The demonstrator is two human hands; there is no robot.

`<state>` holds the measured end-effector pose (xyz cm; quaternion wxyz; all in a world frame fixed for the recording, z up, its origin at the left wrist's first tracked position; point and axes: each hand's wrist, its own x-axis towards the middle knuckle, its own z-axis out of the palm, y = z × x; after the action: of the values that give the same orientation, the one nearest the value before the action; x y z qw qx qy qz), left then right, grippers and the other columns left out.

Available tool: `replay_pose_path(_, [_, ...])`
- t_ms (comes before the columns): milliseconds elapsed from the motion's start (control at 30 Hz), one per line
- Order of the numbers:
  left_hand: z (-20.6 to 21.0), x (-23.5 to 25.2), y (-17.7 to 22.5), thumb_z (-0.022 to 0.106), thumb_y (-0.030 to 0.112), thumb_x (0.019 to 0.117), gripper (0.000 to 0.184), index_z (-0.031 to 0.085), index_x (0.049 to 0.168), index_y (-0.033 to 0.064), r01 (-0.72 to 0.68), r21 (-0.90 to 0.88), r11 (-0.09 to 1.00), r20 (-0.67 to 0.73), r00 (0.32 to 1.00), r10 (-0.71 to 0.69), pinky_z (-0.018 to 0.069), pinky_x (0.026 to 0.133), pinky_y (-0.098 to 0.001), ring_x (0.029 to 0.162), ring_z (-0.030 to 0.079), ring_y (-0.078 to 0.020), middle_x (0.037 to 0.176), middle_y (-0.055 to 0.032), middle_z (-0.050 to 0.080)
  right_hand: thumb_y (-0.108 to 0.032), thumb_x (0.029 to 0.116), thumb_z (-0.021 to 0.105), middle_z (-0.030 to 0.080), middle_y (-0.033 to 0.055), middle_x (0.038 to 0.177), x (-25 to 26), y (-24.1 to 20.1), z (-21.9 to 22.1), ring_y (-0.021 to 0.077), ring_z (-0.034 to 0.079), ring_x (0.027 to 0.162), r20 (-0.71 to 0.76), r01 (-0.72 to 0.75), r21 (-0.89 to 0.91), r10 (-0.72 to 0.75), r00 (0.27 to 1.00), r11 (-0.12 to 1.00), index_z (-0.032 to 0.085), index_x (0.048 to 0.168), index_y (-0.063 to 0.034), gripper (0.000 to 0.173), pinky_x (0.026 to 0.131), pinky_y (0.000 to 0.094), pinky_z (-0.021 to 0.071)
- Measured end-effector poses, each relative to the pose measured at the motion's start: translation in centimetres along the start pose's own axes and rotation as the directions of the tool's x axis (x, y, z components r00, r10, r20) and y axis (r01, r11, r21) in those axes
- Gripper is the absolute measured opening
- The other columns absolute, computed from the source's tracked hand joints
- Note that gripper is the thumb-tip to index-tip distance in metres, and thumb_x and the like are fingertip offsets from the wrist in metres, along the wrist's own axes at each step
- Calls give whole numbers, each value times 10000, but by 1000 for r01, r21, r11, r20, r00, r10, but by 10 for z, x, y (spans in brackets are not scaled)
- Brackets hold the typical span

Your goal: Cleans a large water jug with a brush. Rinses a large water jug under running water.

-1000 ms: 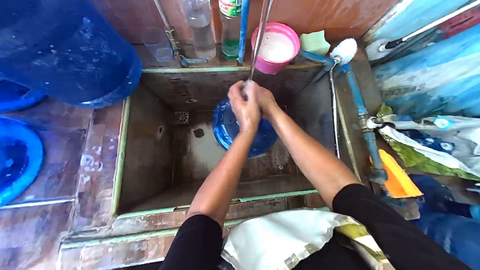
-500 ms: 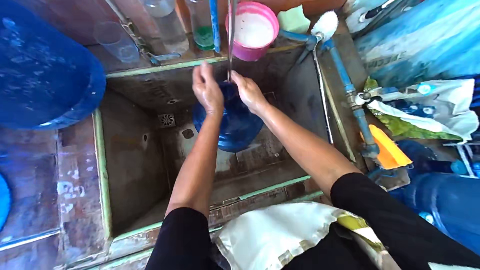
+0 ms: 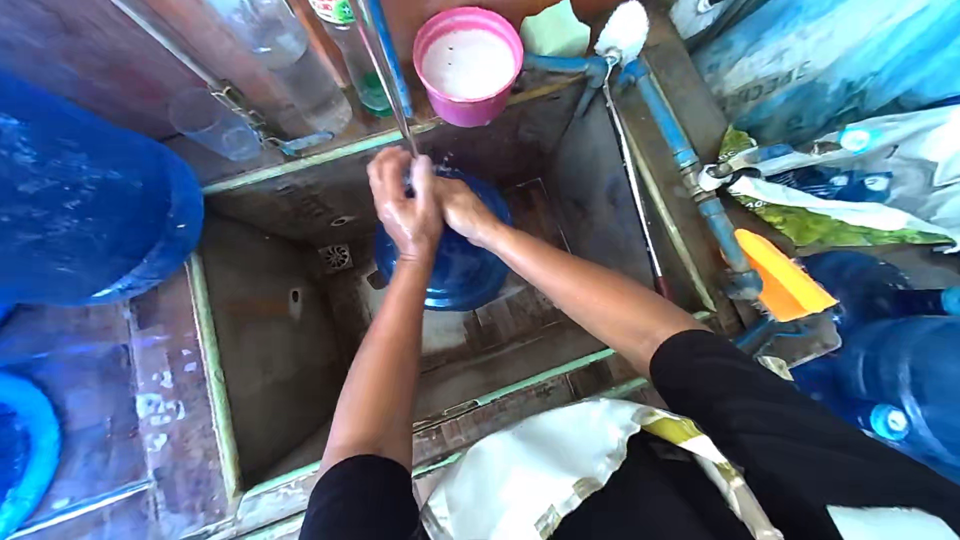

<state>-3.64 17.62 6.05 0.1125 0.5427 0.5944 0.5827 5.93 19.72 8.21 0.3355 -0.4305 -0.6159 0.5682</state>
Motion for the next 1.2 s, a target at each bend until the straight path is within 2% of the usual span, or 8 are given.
replay_pose_path(100, [-1,11,-1,372,206,1103,376,618,1101,-78,223,-138,965,-141,960,-242,521,876,-272,914,628,-95,983,-103,646,-259,1137,332,692,181,1075,16,-8,-9,230,628,1021,-22,-97,-71,96,995,993,695,1106,54,481,934,432,477])
replay_pose_path(233, [12,-8,9,473,216,1034,386,680,1153,-87,7,-45,999,-61,998,-10,424,1059,-398,1217,577,-275,1246,-253,636,-121,1102,411,690,236,1142,8,-12,-4,244,648,1085,-10,-55,38,56,998,998,663,1165,116,352,995,408,496])
replay_pose_path(400, [-5,8,-5,282,219,1119,453,593,1159,-108,294,-155,943,-184,929,-320,518,916,-293,980,639,-133,1056,-149,659,-287,1141,311,683,157,1031,21,-15,-8,210,619,977,23,-179,32,178,984,983,692,1045,40,512,898,414,479])
replay_pose_path(600, [0,6,-6,349,199,1100,407,601,1179,-110,209,-144,967,-105,969,-225,538,961,-291,1064,650,-139,1144,-169,649,-176,1134,323,676,239,1248,5,-13,-5,278,618,1202,109,-39,4,38,993,999,659,1257,80,440,1065,436,445])
replay_pose_path(733, [2,9,14,317,200,1114,411,561,1223,-112,271,-183,945,-211,928,-307,508,919,-278,1005,622,-116,1098,-139,635,-291,1141,320,694,169,1090,22,-21,-7,224,630,1031,14,-183,80,182,983,980,688,1060,37,500,934,431,481])
replay_pose_path(900, [0,10,1,259,198,1108,467,605,1110,-116,221,-226,949,-89,965,-246,535,909,-285,970,650,-114,1043,-131,671,-148,1130,327,655,251,1311,1,-17,-4,324,599,1271,98,-9,-89,18,995,996,632,1319,77,424,1114,475,418])
replay_pose_path(1067, [10,4,13,113,304,1123,595,602,1106,-35,297,-432,852,-68,931,-359,550,905,-286,944,681,-95,1003,-72,708,-156,1057,472,727,206,1087,3,-12,7,339,699,1046,-35,169,-334,-192,981,927,727,1075,41,323,899,548,529])
replay_pose_path(1200, [21,-17,-18,235,274,1117,525,627,1295,-26,280,156,947,323,892,-317,434,1088,-437,1205,611,-198,1256,-157,670,-211,982,609,704,194,1082,-9,25,-31,304,707,997,-161,245,-488,-362,918,838,707,1016,37,269,823,492,575])
